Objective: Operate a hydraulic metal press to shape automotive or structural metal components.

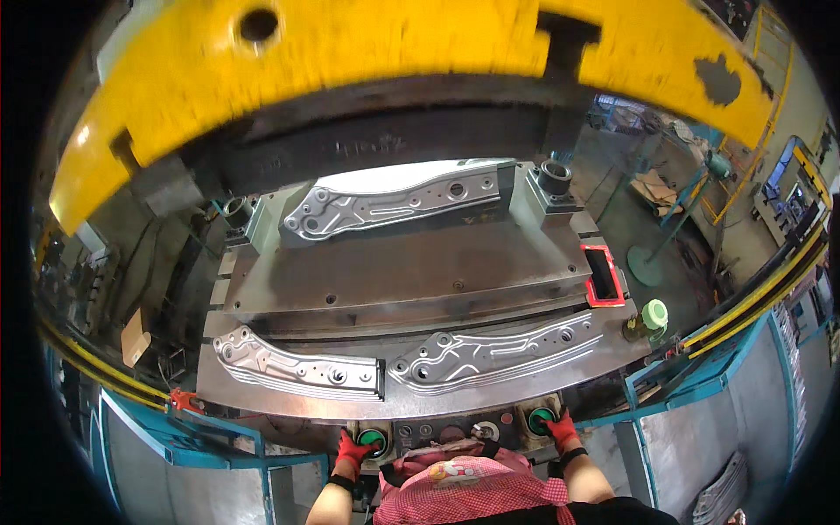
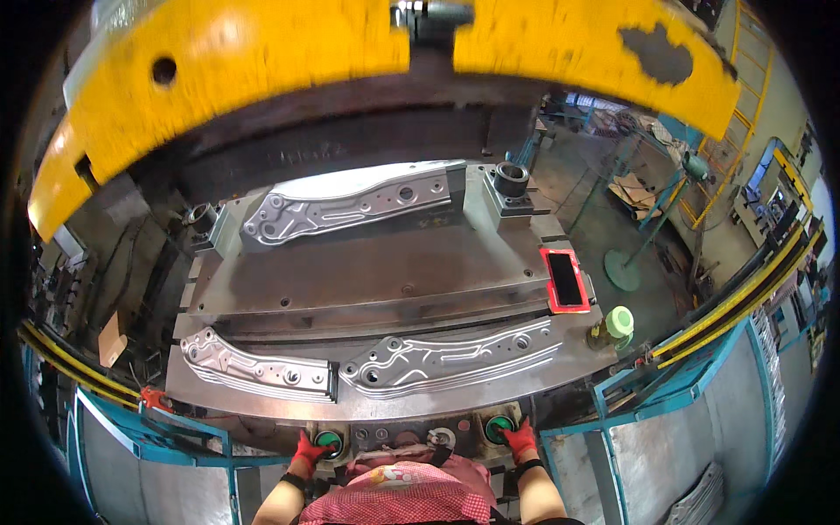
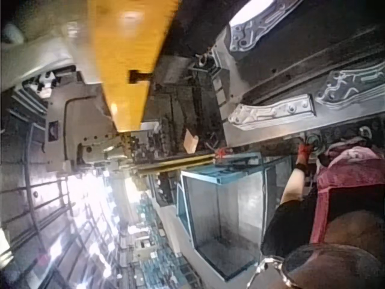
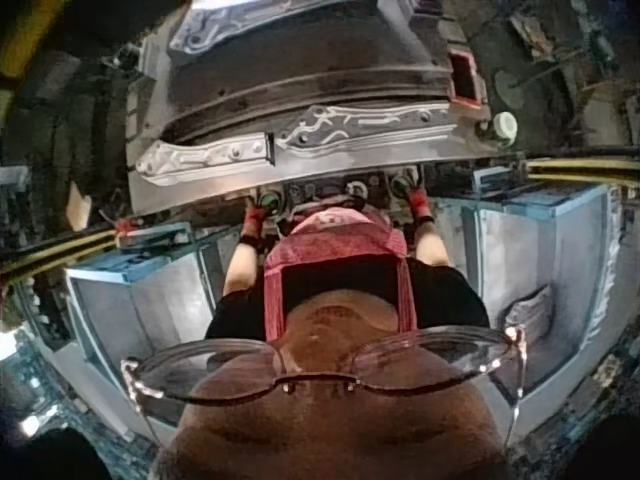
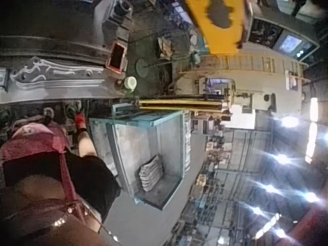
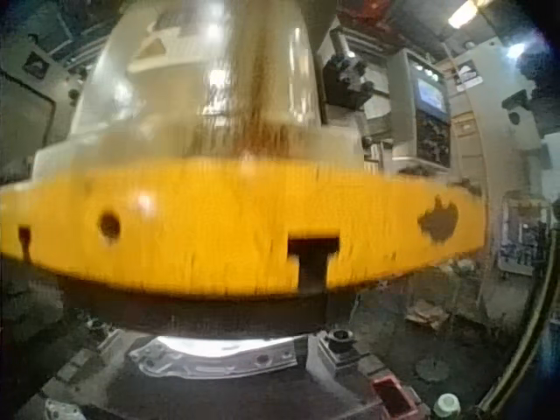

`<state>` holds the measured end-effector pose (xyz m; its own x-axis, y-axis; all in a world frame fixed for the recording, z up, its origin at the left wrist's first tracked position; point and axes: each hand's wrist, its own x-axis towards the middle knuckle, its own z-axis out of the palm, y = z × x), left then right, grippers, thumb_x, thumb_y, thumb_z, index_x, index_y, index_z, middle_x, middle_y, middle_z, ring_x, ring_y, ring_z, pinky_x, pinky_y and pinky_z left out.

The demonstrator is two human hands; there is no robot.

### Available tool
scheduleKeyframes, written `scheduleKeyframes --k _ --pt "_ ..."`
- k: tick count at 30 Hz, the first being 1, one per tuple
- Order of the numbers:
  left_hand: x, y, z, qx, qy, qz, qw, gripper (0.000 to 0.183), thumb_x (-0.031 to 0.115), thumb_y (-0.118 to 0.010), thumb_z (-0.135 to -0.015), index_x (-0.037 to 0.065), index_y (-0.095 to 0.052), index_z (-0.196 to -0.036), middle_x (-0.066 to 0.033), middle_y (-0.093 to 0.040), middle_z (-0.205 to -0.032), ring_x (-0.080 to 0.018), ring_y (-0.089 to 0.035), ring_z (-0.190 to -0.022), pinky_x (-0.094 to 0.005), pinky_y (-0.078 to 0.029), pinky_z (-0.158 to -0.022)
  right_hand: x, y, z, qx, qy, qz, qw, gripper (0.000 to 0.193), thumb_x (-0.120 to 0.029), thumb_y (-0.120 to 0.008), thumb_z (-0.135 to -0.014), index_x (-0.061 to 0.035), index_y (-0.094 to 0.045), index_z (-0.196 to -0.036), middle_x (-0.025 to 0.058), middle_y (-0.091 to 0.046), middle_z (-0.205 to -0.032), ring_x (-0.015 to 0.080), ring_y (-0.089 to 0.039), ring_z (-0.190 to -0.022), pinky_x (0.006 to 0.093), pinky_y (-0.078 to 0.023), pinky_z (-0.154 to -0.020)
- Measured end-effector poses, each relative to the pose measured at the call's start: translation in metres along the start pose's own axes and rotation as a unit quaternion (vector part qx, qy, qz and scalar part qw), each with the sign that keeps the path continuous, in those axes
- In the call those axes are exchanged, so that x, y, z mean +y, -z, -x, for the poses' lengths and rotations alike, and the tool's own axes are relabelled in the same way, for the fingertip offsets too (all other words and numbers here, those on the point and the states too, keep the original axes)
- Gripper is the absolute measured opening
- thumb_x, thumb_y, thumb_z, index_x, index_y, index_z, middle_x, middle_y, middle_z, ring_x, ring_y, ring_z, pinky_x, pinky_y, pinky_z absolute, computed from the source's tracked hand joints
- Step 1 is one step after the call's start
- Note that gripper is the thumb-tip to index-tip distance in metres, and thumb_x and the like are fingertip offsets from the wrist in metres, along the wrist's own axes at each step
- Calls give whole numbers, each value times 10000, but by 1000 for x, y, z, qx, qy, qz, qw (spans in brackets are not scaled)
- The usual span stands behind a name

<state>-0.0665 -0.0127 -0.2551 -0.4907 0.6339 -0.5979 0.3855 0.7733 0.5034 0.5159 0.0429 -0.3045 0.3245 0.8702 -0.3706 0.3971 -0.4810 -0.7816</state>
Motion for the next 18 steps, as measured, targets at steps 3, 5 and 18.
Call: scheduleKeyframes --k 3,5,18 --pt "-16 -6 -9 0 -44 76 996 1358 346 -906 -351 -30 -101 -1379 -216 -326 -1361 -259 -357 -1247 -353 -385 -957 -5 -3 3 10 -17 41 999 1086 -414 -789 -536 26 -231 -1357 255 -475 -1229 353 -459 -1159 386 -394 -949" --pt "-17 -3 -7 7 -15 26 1000 1358 347 -906 -348 -42 -106 -1374 -217 -345 -1350 -260 -364 -1243 -354 -381 -958 -13 -5 5 10 -23 46 999 1084 -409 -790 -538 31 -230 -1355 253 -478 -1228 344 -464 -1157 380 -398 -945" --pt "6 7 4 -45 -52 58 996 1384 429 -884 -356 -17 -75 -1386 -229 -246 -1398 -323 -278 -1290 -372 -312 -1027 14 1 -8 -14 -14 -60 998 1043 -383 -783 -577 54 -231 -1347 255 -462 -1245 335 -462 -1159 357 -395 -946"
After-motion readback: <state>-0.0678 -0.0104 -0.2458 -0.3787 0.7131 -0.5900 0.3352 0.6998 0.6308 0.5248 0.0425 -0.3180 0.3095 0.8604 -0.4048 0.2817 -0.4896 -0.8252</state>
